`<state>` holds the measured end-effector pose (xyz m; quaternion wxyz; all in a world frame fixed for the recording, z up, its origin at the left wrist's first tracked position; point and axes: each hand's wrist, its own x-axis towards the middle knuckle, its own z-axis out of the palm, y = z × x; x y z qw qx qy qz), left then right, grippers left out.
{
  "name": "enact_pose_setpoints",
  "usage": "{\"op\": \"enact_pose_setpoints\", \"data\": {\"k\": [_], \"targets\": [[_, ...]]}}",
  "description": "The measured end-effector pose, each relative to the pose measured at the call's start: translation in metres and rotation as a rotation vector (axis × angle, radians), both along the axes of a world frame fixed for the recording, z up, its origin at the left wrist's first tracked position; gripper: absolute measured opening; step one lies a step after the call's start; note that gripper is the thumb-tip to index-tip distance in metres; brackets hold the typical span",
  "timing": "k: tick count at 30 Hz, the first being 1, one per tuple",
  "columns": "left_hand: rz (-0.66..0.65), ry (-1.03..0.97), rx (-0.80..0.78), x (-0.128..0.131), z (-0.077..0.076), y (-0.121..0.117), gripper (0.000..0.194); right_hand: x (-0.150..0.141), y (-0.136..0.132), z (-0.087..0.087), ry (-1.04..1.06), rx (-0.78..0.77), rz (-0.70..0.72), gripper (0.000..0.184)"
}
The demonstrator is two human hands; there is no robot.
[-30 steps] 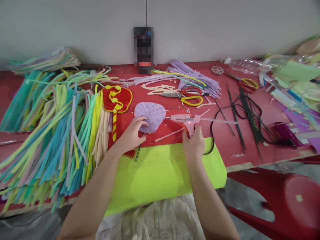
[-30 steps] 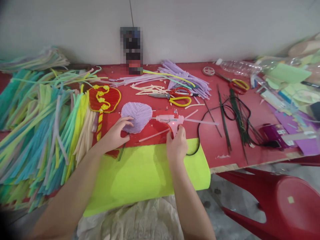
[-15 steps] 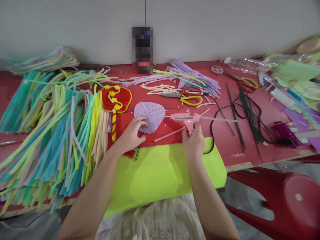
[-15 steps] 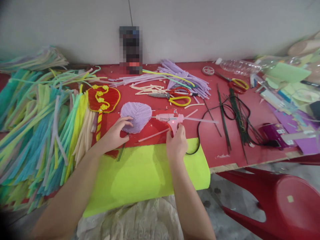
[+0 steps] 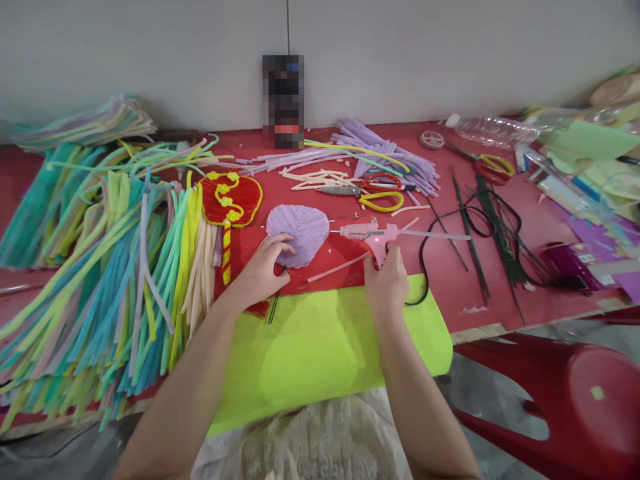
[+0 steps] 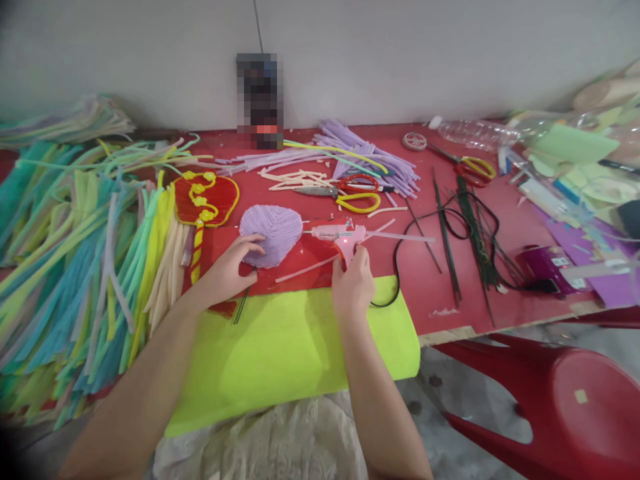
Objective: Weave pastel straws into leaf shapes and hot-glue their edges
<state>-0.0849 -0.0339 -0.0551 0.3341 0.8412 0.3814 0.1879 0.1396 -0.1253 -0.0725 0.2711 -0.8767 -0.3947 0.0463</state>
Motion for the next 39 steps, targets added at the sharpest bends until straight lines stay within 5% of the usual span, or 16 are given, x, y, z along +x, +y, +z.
{"op": "enact_pose_setpoints", "data": {"k": [39], "targets": [[-0.01,-0.029,-0.002,0.001,0.0,0.0,0.033,0.007,0.016,0.003,0.016,-0.021,0.006,0.041]]}}
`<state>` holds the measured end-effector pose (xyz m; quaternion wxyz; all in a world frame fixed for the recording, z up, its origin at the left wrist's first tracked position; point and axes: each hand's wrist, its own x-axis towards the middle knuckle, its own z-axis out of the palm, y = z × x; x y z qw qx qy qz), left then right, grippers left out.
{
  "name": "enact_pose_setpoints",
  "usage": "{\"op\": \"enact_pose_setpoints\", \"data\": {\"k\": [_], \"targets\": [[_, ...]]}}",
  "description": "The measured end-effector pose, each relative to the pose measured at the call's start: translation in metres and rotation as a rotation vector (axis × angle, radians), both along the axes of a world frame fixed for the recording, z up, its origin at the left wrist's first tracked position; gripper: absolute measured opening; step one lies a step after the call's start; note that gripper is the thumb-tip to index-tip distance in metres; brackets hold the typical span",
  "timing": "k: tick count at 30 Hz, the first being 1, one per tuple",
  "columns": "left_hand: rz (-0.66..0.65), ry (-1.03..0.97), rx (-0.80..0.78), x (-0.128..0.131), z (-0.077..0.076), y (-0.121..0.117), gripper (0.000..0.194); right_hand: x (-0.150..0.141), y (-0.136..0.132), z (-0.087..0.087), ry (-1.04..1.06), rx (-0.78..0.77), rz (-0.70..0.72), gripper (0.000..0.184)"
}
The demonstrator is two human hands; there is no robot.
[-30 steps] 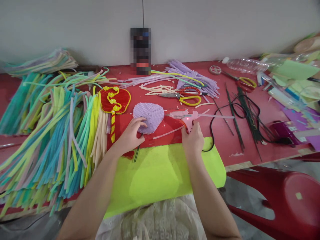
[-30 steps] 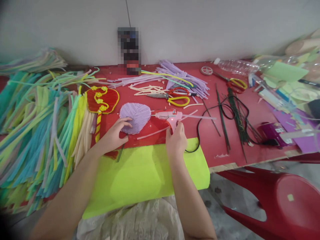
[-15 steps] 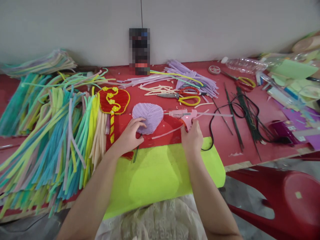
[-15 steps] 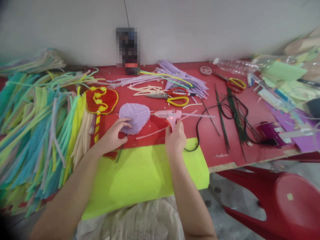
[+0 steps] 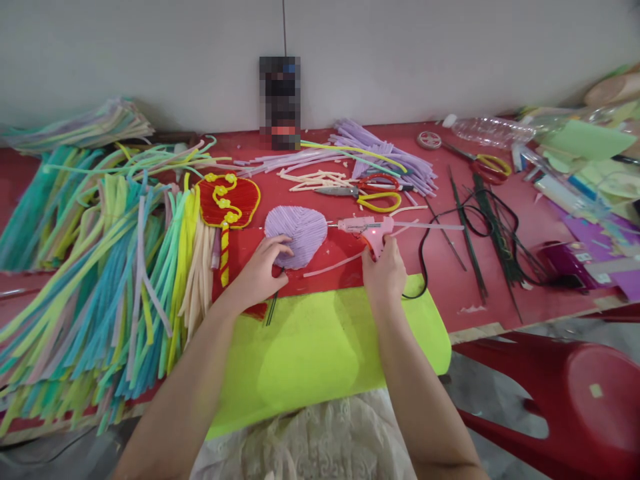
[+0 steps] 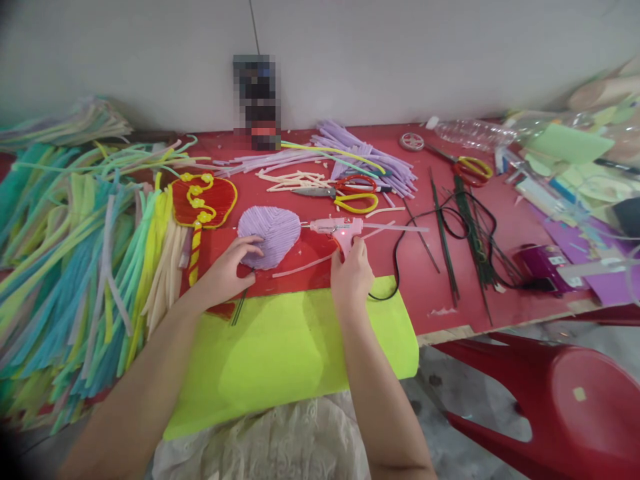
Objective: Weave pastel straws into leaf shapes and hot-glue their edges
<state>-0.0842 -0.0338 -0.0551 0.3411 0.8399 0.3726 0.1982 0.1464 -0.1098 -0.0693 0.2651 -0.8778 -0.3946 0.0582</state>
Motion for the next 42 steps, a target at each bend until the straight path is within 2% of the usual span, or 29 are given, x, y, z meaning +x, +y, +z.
{"op": "enact_pose_setpoints", "data": {"k": [27,42], "targets": [[0.0,0.008,0.006,-0.001,-0.001,0.0,0.034,-0.001,0.006,0.007,0.028,-0.053,-0.037,0.04],[-0.007,-0.005,0.016,-0.001,-0.003,0.001,0.034,-0.001,0.012,0.011,0.029,-0.088,-0.008,0.037]]}}
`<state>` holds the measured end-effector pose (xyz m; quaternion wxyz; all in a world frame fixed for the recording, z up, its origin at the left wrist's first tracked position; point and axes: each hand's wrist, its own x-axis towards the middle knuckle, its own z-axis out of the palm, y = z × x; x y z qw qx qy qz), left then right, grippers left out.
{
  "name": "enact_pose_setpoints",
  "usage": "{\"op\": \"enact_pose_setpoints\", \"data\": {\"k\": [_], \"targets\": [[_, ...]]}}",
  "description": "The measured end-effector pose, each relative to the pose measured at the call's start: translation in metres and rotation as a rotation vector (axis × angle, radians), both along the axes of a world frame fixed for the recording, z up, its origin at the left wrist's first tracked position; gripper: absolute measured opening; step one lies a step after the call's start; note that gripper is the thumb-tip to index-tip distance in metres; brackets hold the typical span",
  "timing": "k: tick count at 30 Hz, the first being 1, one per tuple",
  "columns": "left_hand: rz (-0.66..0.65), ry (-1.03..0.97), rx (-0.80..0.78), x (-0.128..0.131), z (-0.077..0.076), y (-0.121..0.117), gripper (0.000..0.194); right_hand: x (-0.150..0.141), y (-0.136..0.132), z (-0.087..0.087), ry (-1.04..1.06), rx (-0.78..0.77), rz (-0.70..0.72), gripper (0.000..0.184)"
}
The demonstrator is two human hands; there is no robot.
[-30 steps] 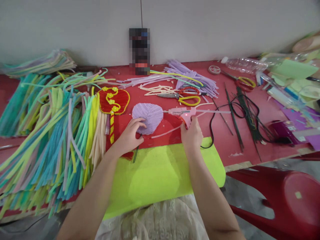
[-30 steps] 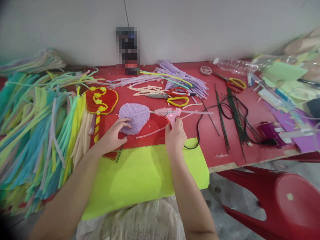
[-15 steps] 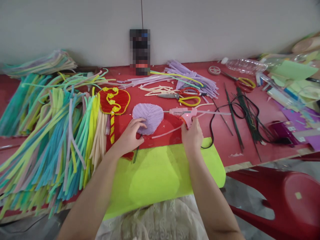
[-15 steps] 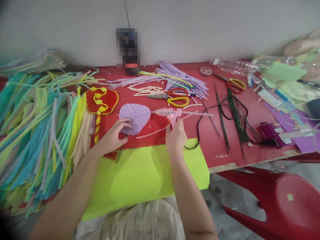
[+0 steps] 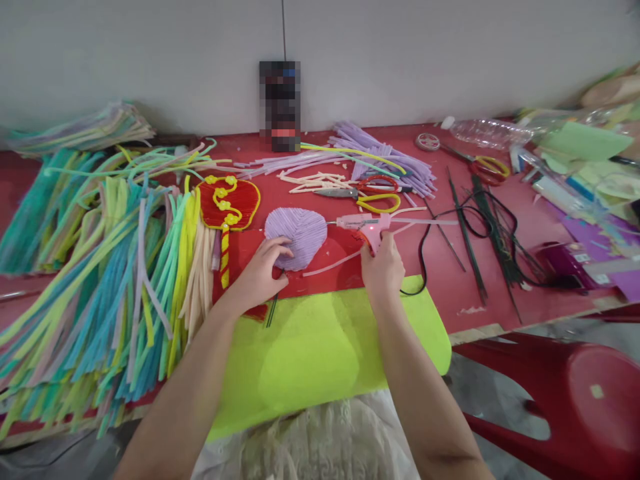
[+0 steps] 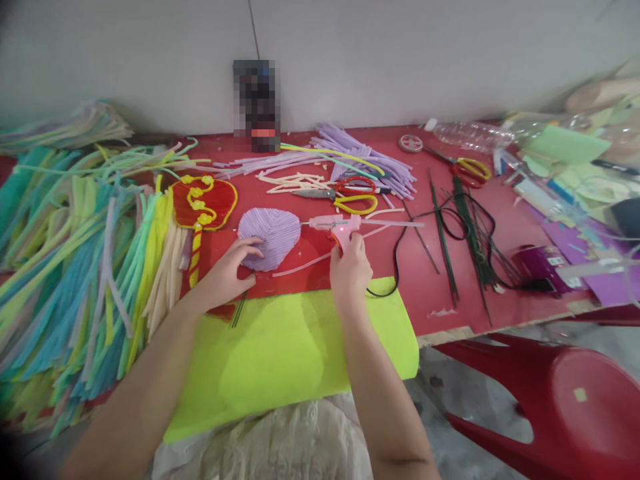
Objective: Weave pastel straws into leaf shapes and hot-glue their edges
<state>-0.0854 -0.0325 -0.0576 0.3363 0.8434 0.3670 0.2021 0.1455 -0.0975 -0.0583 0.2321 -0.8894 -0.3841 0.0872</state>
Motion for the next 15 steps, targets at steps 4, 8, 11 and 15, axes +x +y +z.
{"op": "enact_pose_setpoints", "data": {"k": [4,8,11,15], "targets": [[0.002,-0.006,0.011,0.0,0.0,0.0,0.033,0.0,0.001,0.0,0.003,-0.005,0.002,0.036],[0.001,-0.004,0.014,0.0,-0.001,0.0,0.034,0.002,0.003,-0.001,0.004,0.02,0.007,0.035],[0.001,-0.004,0.006,0.0,-0.001,0.0,0.034,0.005,0.004,-0.001,0.004,0.026,-0.019,0.039],[-0.004,-0.009,-0.016,-0.001,0.0,-0.001,0.034,0.014,0.004,-0.003,-0.01,0.105,-0.077,0.048]]}}
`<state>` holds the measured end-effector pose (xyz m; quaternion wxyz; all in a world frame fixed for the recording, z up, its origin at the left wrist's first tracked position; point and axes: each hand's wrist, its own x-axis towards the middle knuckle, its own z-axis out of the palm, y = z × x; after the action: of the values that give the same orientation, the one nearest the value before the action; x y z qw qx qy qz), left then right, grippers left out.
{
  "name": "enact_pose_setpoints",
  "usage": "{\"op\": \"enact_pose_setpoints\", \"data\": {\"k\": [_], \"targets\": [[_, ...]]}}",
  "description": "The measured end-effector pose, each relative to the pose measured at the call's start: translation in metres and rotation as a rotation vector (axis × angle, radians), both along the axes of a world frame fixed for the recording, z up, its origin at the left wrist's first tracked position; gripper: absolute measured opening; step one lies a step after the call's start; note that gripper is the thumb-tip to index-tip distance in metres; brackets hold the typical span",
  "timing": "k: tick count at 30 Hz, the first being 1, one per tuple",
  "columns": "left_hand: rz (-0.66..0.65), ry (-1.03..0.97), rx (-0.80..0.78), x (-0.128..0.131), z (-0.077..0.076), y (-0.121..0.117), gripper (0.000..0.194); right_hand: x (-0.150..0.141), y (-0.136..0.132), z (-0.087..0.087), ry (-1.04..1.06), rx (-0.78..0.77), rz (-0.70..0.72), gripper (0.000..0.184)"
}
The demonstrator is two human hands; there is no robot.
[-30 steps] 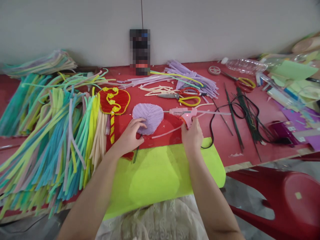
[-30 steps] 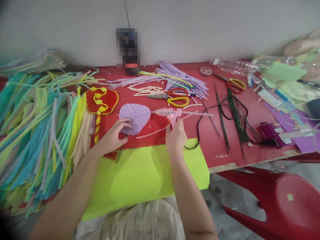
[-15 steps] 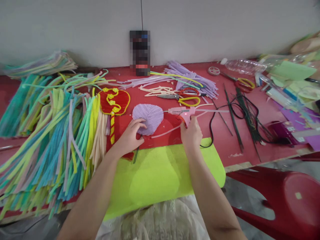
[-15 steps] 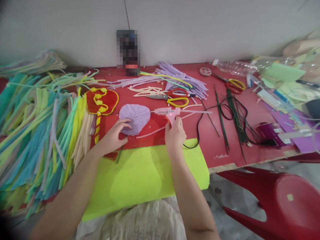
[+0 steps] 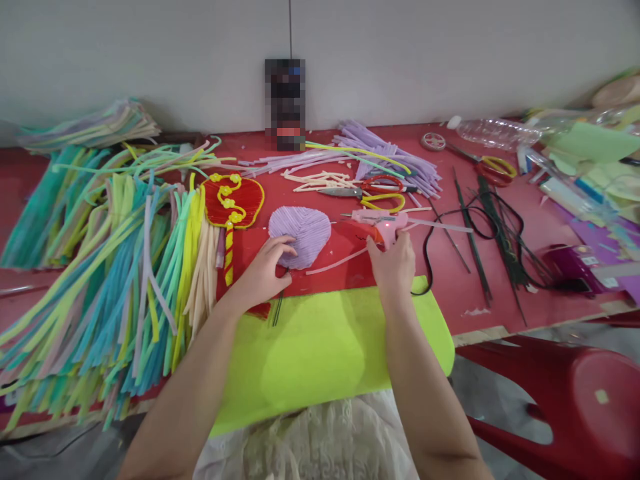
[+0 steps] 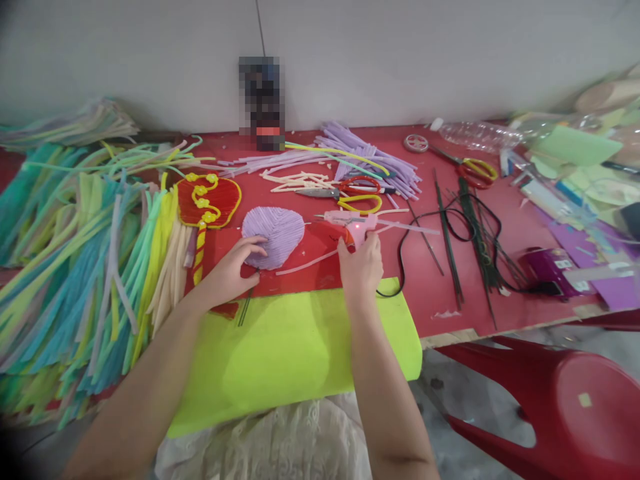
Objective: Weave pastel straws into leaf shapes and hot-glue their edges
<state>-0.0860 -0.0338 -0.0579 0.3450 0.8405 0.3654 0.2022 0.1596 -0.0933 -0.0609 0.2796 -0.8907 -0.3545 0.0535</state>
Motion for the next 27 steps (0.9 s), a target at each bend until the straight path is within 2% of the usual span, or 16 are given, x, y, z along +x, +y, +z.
{"op": "enact_pose_setpoints", "data": {"k": [4,7,9,12,14,17,18,20,24,27], "targets": [[-0.003,0.002,-0.007,-0.001,0.0,-0.001,0.032,0.014,0.0,-0.009,-0.046,0.024,-0.041,0.055],[-0.011,0.004,-0.005,-0.002,0.0,-0.003,0.033,0.026,-0.001,-0.017,-0.125,-0.01,0.013,0.064],[-0.018,0.002,-0.003,-0.002,0.0,-0.003,0.035,0.032,-0.003,-0.02,-0.215,0.023,0.061,0.067],[-0.023,0.005,0.003,-0.002,0.001,-0.004,0.036,0.035,-0.009,-0.015,-0.379,0.179,0.139,0.059],[-0.025,0.011,0.002,-0.001,0.001,-0.004,0.037,0.032,-0.012,-0.01,-0.436,0.271,0.32,0.044],[-0.022,0.018,-0.003,-0.001,0.003,-0.005,0.04,0.025,-0.014,-0.008,-0.364,0.282,0.731,0.02],[-0.018,0.02,-0.004,-0.001,0.004,-0.005,0.041,0.023,-0.013,-0.01,-0.315,0.262,0.834,0.016],[-0.011,0.024,-0.005,-0.001,0.005,-0.006,0.042,0.02,-0.01,-0.013,-0.22,0.221,0.954,0.014],[0.002,0.035,-0.007,0.0,0.007,-0.007,0.043,0.021,-0.001,-0.014,-0.044,0.243,1.028,0.015],[0.013,0.062,-0.017,0.001,0.008,-0.009,0.044,0.021,0.008,-0.002,0.121,0.433,0.943,0.014]]}}
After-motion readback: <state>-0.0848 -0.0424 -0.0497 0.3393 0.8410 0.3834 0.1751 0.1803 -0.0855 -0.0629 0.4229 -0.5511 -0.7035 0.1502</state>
